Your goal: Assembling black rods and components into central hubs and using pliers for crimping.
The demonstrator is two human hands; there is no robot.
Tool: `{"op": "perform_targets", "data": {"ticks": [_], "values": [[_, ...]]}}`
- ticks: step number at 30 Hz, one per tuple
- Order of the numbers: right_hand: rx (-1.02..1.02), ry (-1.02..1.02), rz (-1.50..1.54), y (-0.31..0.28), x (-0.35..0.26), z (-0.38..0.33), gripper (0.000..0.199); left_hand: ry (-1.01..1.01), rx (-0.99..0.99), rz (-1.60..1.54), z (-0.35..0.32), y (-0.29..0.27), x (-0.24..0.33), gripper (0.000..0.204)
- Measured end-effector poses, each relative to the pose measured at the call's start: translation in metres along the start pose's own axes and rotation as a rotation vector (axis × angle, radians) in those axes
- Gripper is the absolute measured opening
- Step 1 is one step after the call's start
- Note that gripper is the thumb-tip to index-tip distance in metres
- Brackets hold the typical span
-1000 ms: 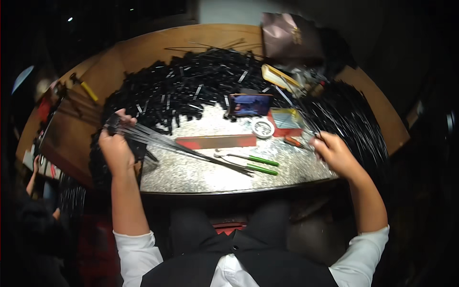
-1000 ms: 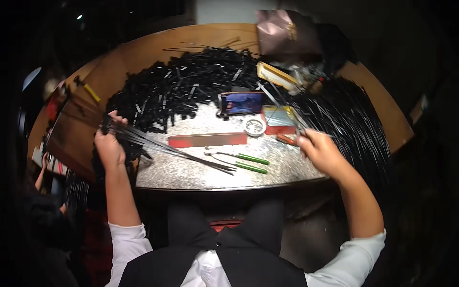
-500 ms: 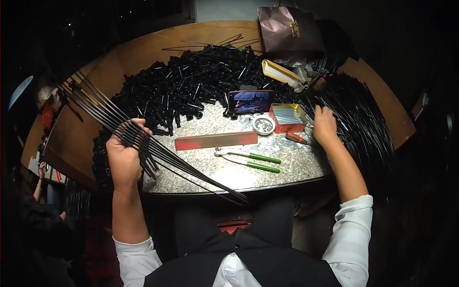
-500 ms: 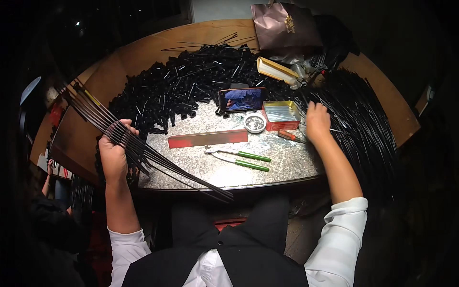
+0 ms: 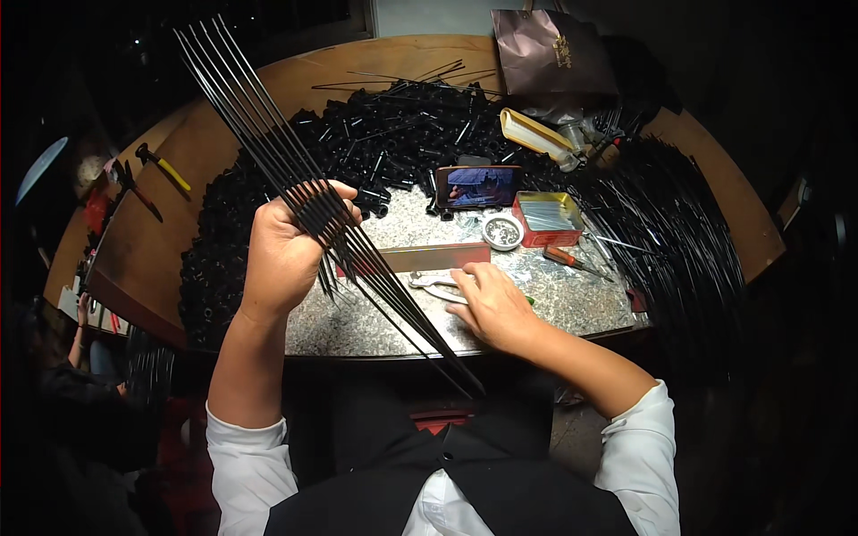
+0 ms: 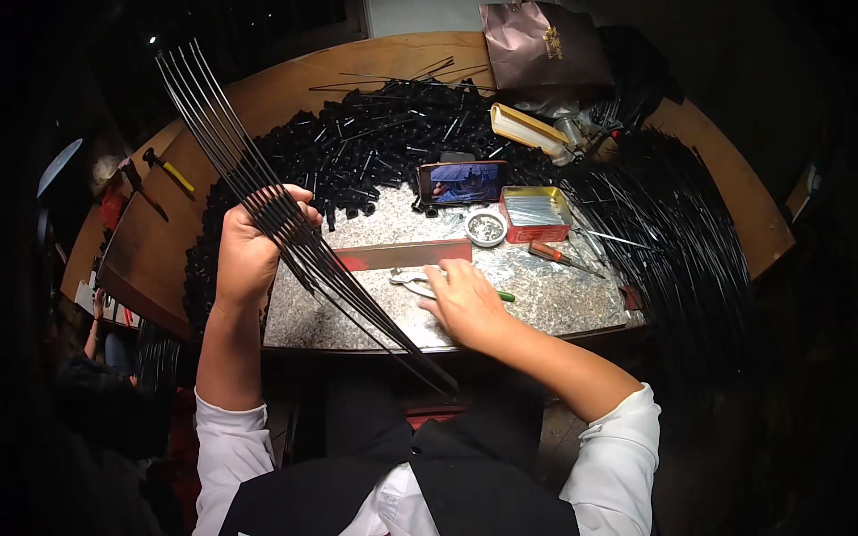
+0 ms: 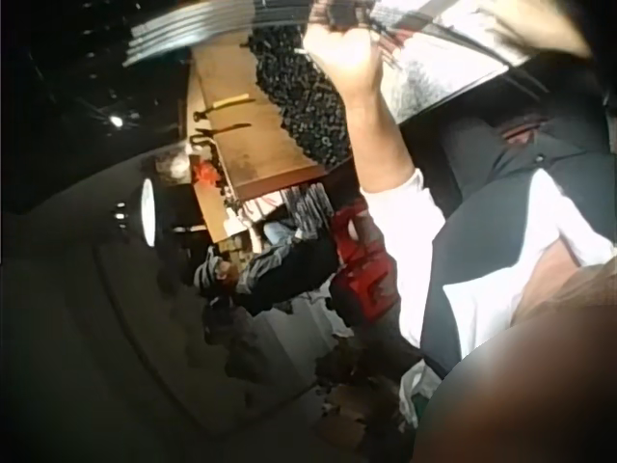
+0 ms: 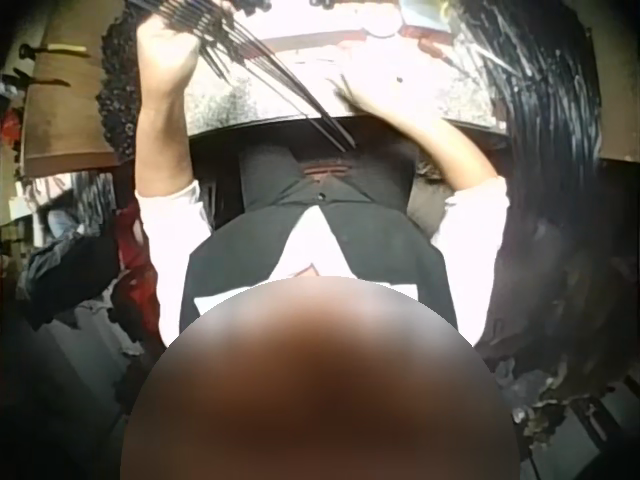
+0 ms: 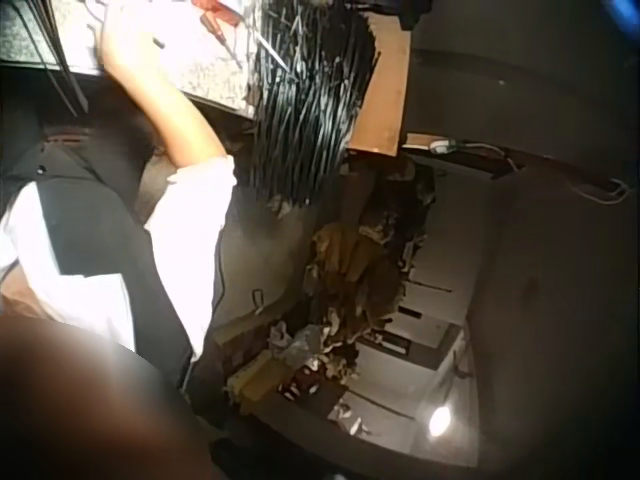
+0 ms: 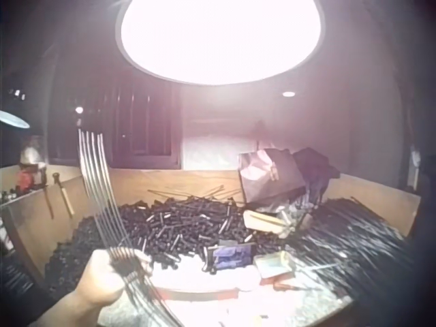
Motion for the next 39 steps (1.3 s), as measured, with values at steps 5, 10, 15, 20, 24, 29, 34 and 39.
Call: {"op": "perform_targets", "data": {"ticks": [5,10,15,20,24,29,34,39], "values": [[-0.256,0.084,-0.067,0.019,0.035,-0.028,0.036,-0.017,-0.004,-0.018,-0.003,0.000,0.003,0.013],[-0.315,0.206,-0.005,-0.008,0.025,-0.028,0.035,-0.027,-0.054,-0.019,0.004,0.005,-0.004,0.011],[-0.574,0.098,1.517,-0.013,-0.034,-0.016,0.035,0.089,-0.201,0.072,0.033,0.025,0.000,0.016],[-0.479,0.226,1.472,0.014,-0.048,-0.020,0.025,0.306,-0.191,0.026,0.047,0.022,0.001,0.015],[-0.416,0.305,1.284,0.058,-0.042,-0.042,0.029,0.276,-0.292,0.083,0.018,0.038,-0.039,0.019],[-0.413,0.253,1.051,0.119,-0.034,-0.078,0.027,0.114,-0.539,0.258,-0.046,0.063,-0.077,0.032],[-0.474,0.175,0.861,0.170,-0.020,-0.096,0.026,0.160,-0.864,0.696,-0.092,0.079,-0.073,0.076],[-0.517,0.227,0.776,0.236,0.004,-0.108,0.033,0.084,-0.877,0.909,-0.104,0.095,-0.096,0.093]]}}
Point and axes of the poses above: each hand's wrist, its own z-axis towards the middle knuckle, its own y-axis out of the palm, x = y × z, the point moved 5 cm from there along z, towards the middle knuckle, and after that the axes turned 10 degrees about -x, right-handed, at the moved point
